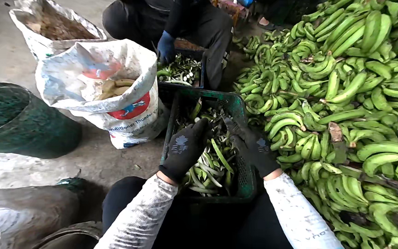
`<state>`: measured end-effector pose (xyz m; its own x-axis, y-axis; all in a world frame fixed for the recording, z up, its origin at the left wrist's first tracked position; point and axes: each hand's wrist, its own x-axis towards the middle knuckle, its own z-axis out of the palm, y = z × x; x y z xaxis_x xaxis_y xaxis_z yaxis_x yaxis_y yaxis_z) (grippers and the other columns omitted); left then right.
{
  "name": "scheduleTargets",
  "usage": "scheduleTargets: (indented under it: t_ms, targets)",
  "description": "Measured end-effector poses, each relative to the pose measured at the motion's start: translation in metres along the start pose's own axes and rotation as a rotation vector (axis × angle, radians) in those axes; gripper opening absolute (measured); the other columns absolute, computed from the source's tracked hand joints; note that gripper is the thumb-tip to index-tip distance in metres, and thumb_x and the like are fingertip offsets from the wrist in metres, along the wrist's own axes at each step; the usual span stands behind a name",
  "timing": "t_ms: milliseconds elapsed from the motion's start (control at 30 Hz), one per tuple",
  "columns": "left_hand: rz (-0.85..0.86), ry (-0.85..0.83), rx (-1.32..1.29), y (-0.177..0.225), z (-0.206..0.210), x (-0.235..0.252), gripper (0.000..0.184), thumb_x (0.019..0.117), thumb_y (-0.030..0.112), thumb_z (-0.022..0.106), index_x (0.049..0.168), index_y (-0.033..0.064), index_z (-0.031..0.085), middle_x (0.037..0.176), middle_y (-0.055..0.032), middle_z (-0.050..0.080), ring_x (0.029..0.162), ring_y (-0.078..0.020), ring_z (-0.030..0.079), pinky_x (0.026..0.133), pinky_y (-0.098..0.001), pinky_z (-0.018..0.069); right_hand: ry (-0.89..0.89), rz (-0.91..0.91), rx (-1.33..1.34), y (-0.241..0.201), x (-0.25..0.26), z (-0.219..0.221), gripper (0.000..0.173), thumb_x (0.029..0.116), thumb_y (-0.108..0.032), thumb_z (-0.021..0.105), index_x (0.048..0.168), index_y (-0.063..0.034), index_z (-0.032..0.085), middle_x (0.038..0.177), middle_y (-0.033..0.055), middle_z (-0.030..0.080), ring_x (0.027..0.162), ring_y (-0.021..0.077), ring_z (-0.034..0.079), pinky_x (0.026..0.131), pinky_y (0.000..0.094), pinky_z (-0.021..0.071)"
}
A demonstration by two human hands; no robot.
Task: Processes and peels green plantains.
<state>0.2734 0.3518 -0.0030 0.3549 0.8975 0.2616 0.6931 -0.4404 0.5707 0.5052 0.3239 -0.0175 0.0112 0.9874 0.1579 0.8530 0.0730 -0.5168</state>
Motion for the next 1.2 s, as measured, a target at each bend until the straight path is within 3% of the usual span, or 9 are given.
scheduleTargets:
  t_ms: [100, 233, 367, 533, 633, 833, 933, 1067, 1200]
  targets:
    - [-0.002, 0.004, 0.014, 0.002, 0.001, 0.001, 0.038, 0.1051, 0.033, 0.056, 0.138, 0.0144, 0.062, 0.102, -0.0121, 0.071, 0.087, -0.0297, 0.071, 0.076, -0.0535, 0.0575, -0.012, 0.002, -0.003, -0.002, -0.001, 0.001, 0.058, 0.1008, -0.03, 0.059, 0.156, -0.0221, 0.042, 0.116, 0.0187, 0.07, 0.097, 0.0367, 0.07, 0.082, 0.0606, 0.0556]
    - [-0.012, -0.004, 0.024, 0.0, 0.003, 0.003, 0.037, 0.1046, 0.031, 0.057, 0.138, 0.0147, 0.062, 0.103, -0.0135, 0.071, 0.088, -0.0316, 0.071, 0.075, -0.0545, 0.0572, -0.051, -0.046, -0.032, -0.01, -0.007, 0.006, 0.055, 0.1005, -0.032, 0.059, 0.152, -0.016, 0.048, 0.109, 0.0171, 0.072, 0.091, 0.0343, 0.071, 0.081, 0.0569, 0.057]
    - [-0.012, -0.012, 0.042, 0.003, 0.001, 0.002, 0.038, 0.1041, 0.031, 0.058, 0.138, 0.0148, 0.061, 0.103, -0.0139, 0.07, 0.087, -0.0323, 0.07, 0.073, -0.0546, 0.057, -0.036, -0.008, 0.005, -0.001, -0.001, 0.005, 0.056, 0.1009, -0.032, 0.058, 0.155, -0.0215, 0.045, 0.113, 0.0178, 0.071, 0.096, 0.0351, 0.07, 0.083, 0.0599, 0.0555]
    - [-0.017, -0.009, 0.053, 0.001, 0.004, 0.004, 0.037, 0.1042, 0.032, 0.058, 0.137, 0.016, 0.062, 0.104, -0.013, 0.071, 0.088, -0.032, 0.071, 0.074, -0.0547, 0.057, -0.071, -0.031, -0.027, -0.013, -0.007, 0.007, 0.056, 0.1006, -0.032, 0.06, 0.153, -0.0147, 0.048, 0.113, 0.0182, 0.071, 0.094, 0.0343, 0.071, 0.083, 0.057, 0.0568]
    - [-0.003, -0.001, 0.056, 0.001, 0.004, 0.003, 0.035, 0.1037, 0.03, 0.059, 0.136, 0.0158, 0.063, 0.099, -0.0124, 0.071, 0.084, -0.0307, 0.07, 0.071, -0.0532, 0.057, -0.08, -0.004, -0.014, -0.008, -0.004, 0.006, 0.057, 0.1013, -0.032, 0.059, 0.155, -0.019, 0.045, 0.114, 0.0194, 0.07, 0.095, 0.0361, 0.07, 0.084, 0.0594, 0.0554]
    - [-0.029, -0.011, 0.071, 0.0, 0.006, 0.004, 0.034, 0.1041, 0.031, 0.058, 0.134, 0.0165, 0.064, 0.102, -0.0119, 0.072, 0.086, -0.0312, 0.071, 0.072, -0.0542, 0.0571, -0.07, -0.014, -0.073, -0.011, -0.006, 0.011, 0.057, 0.1006, -0.033, 0.058, 0.154, -0.0183, 0.047, 0.114, 0.0191, 0.07, 0.094, 0.036, 0.07, 0.081, 0.058, 0.0562]
    - [-0.054, -0.049, 0.086, 0.003, 0.005, 0.003, 0.036, 0.1044, 0.032, 0.058, 0.137, 0.0168, 0.062, 0.105, -0.0128, 0.072, 0.089, -0.0324, 0.071, 0.073, -0.0552, 0.057, -0.09, 0.063, -0.073, -0.007, -0.002, 0.006, 0.058, 0.1018, -0.03, 0.059, 0.156, -0.0217, 0.042, 0.119, 0.0216, 0.068, 0.1, 0.0398, 0.069, 0.086, 0.0612, 0.0541]
    - [-0.061, -0.051, 0.102, 0.002, 0.006, 0.005, 0.035, 0.1036, 0.032, 0.059, 0.135, 0.016, 0.063, 0.101, -0.0133, 0.072, 0.087, -0.0331, 0.071, 0.072, -0.0555, 0.0564, -0.116, 0.037, -0.064, -0.013, -0.004, 0.012, 0.058, 0.1015, -0.032, 0.058, 0.156, -0.0174, 0.043, 0.119, 0.0215, 0.068, 0.1, 0.0378, 0.069, 0.087, 0.059, 0.0546]
    - [-0.054, -0.045, 0.109, -0.001, 0.008, 0.003, 0.036, 0.1038, 0.031, 0.058, 0.137, 0.0174, 0.062, 0.102, -0.013, 0.072, 0.088, -0.0326, 0.071, 0.073, -0.0551, 0.0566, -0.084, 0.018, -0.05, -0.006, -0.003, 0.015, 0.057, 0.1016, -0.032, 0.058, 0.155, -0.0192, 0.045, 0.117, 0.0198, 0.07, 0.098, 0.037, 0.07, 0.085, 0.0598, 0.0554]
